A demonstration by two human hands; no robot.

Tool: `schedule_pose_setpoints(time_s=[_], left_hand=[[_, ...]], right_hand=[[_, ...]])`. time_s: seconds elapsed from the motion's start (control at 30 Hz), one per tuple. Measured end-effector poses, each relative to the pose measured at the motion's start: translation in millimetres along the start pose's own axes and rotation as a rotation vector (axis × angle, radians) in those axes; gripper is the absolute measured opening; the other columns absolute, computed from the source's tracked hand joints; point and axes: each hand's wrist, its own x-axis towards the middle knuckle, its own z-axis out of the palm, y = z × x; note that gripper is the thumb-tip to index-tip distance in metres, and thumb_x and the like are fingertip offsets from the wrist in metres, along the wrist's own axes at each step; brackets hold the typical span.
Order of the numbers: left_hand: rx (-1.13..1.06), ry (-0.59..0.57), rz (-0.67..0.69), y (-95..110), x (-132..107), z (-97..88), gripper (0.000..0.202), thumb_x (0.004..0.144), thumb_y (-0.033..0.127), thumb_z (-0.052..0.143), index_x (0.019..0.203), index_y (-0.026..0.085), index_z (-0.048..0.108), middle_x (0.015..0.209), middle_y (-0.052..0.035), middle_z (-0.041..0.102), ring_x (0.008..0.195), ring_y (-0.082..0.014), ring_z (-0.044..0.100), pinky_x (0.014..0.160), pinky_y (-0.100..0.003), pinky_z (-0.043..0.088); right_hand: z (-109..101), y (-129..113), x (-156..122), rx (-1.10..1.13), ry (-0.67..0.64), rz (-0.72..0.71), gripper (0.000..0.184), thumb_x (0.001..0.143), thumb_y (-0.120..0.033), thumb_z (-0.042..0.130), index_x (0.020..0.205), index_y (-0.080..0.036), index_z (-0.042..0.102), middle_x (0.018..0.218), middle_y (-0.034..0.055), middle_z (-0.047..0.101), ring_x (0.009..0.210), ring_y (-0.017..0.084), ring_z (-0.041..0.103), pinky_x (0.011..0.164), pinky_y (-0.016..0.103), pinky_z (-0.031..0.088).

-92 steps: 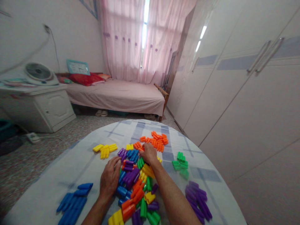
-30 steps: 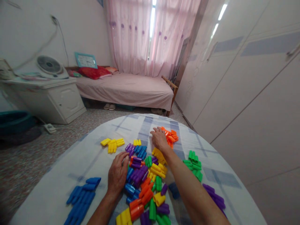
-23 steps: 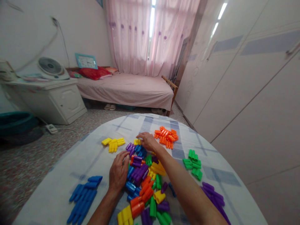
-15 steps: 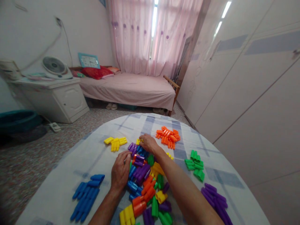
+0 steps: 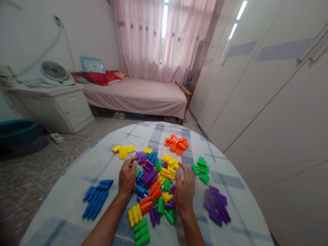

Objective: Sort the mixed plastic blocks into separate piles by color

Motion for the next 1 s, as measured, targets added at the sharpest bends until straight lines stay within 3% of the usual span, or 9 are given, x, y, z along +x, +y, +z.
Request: schedule_pose_setpoints(time_s=[0.17, 0.43, 0.67, 0.87, 1.0], left_hand=[[0.046, 0.015, 0.098, 3.0, -4.0, -1.9, 0.025, 0.088, 0.025, 0.039, 0.101, 0.019, 0.060, 0.103, -0.0076, 0.061, 0.104, -0.0203, 0.056, 0.096, -0.039, 0.045], [0.223, -0.075, 0.086, 18.4, 8.2, 0.4, 0.027, 0.080, 0.022, 0.049, 0.102, 0.016, 0.062, 0.110, -0.0102, 0.058, 0.110, -0.0230, 0.054, 0.100, -0.040, 0.042], [0.432, -0.233, 0.035, 17.2, 37.8, 5.1, 0.031, 0.080, 0.026, 0.052, 0.107, 0.013, 0.060, 0.110, -0.0138, 0.061, 0.110, -0.0223, 0.055, 0.096, -0.036, 0.041], [0.444, -0.320, -0.007, 16.0, 51.7, 16.5, 0.035, 0.072, 0.029, 0.062, 0.103, 0.013, 0.063, 0.102, -0.0113, 0.065, 0.102, -0.0223, 0.058, 0.092, -0.033, 0.041], [0.419, -0.341, -0.038, 20.9, 52.9, 10.4, 0.040, 0.070, 0.025, 0.062, 0.108, 0.012, 0.063, 0.104, -0.0101, 0.065, 0.100, -0.0208, 0.059, 0.089, -0.031, 0.043]], right_hand=[[2.6, 25.1, -28.1, -0.024, 0.066, 0.057, 0.040, 0.090, -0.042, 0.035, 0.113, -0.017, 0.057, 0.115, 0.0118, 0.059, 0.111, 0.024, 0.051, 0.098, 0.040, 0.036], [16.5, 36.9, -31.2, 0.104, -0.050, 0.223, 0.046, 0.091, -0.044, 0.029, 0.114, -0.016, 0.056, 0.117, 0.0117, 0.058, 0.111, 0.023, 0.051, 0.099, 0.036, 0.035], [17.2, 39.2, -31.1, 0.103, -0.029, 0.224, 0.047, 0.091, -0.043, 0.029, 0.114, -0.015, 0.058, 0.115, 0.0122, 0.060, 0.110, 0.023, 0.052, 0.098, 0.036, 0.036], [19.7, 41.1, -31.6, 0.100, -0.040, 0.197, 0.044, 0.091, -0.042, 0.031, 0.113, -0.016, 0.058, 0.114, 0.0112, 0.059, 0.109, 0.023, 0.052, 0.098, 0.036, 0.036], [21.1, 42.3, -32.1, 0.110, -0.029, 0.198, 0.044, 0.090, -0.043, 0.032, 0.111, -0.015, 0.058, 0.111, 0.0109, 0.060, 0.106, 0.022, 0.052, 0.096, 0.036, 0.037]])
